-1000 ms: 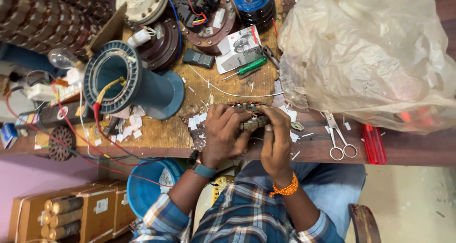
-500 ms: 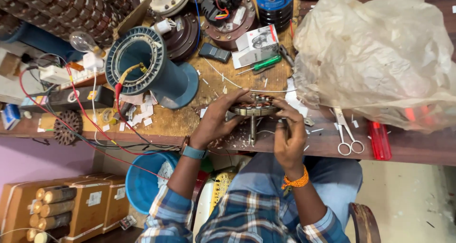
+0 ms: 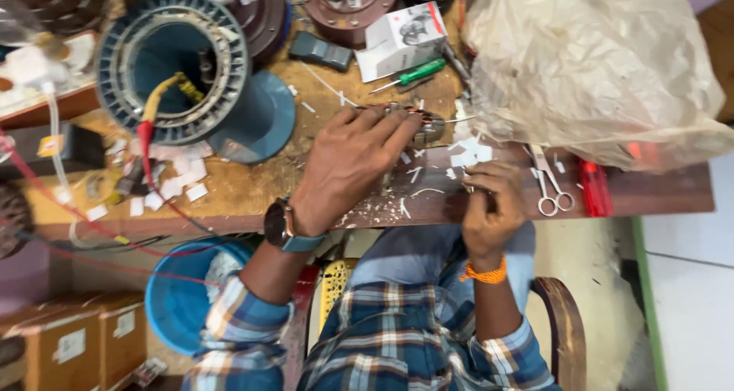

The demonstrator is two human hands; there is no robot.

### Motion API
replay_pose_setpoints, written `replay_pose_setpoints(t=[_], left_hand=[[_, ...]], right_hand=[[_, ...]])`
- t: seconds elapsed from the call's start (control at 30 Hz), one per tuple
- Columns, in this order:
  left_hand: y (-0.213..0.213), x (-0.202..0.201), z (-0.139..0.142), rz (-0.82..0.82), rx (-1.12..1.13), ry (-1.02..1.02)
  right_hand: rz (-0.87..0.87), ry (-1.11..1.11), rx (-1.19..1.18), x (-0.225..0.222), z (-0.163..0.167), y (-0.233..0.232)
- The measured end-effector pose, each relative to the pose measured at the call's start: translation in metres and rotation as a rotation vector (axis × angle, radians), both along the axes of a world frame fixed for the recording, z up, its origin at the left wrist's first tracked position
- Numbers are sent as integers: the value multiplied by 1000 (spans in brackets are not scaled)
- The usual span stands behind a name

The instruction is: The person repeatedly cuts small white plastic pieces with scissors and inserts them into slots on a cylindrical motor rotor. The person handles the rotor and plastic pieces by hand, working at a cluttered bench with motor parts and tools.

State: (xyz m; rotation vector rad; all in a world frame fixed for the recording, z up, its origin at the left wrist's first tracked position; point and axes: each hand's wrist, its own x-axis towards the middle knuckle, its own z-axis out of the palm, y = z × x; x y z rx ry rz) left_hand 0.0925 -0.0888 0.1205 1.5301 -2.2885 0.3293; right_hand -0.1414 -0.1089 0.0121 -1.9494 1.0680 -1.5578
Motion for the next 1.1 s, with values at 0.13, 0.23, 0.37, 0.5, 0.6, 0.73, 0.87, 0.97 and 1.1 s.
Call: replay_pose_setpoints(t=[0.13, 0.23, 0.37, 0.5, 0.6, 0.73, 0.87, 0.97, 1.1], left_hand=[[-10, 0, 8, -8, 73, -60], [-12, -4, 7, 30, 181, -96], [-9, -15, 2, 126, 292, -26], [11, -11, 3, 52, 153, 259], [35, 6, 3, 12, 162, 366], [81, 24, -14, 107, 130, 427], [128, 20, -45, 57, 266, 513], [148, 6, -68, 42, 424, 622], [148, -28, -82, 15, 433, 736]], right_hand=[[-76, 162, 150, -42, 23, -11], [-69, 330, 137, -56, 35, -16], [38, 543, 57, -45, 42, -29], [154, 799, -56, -28, 48, -44], [187, 1019, -138, -18, 49, -40], [239, 1099, -181, -5, 41, -12], [307, 979, -155, -13, 37, 34], [220, 910, -176, -20, 31, 44], [69, 777, -227, -27, 25, 54]])
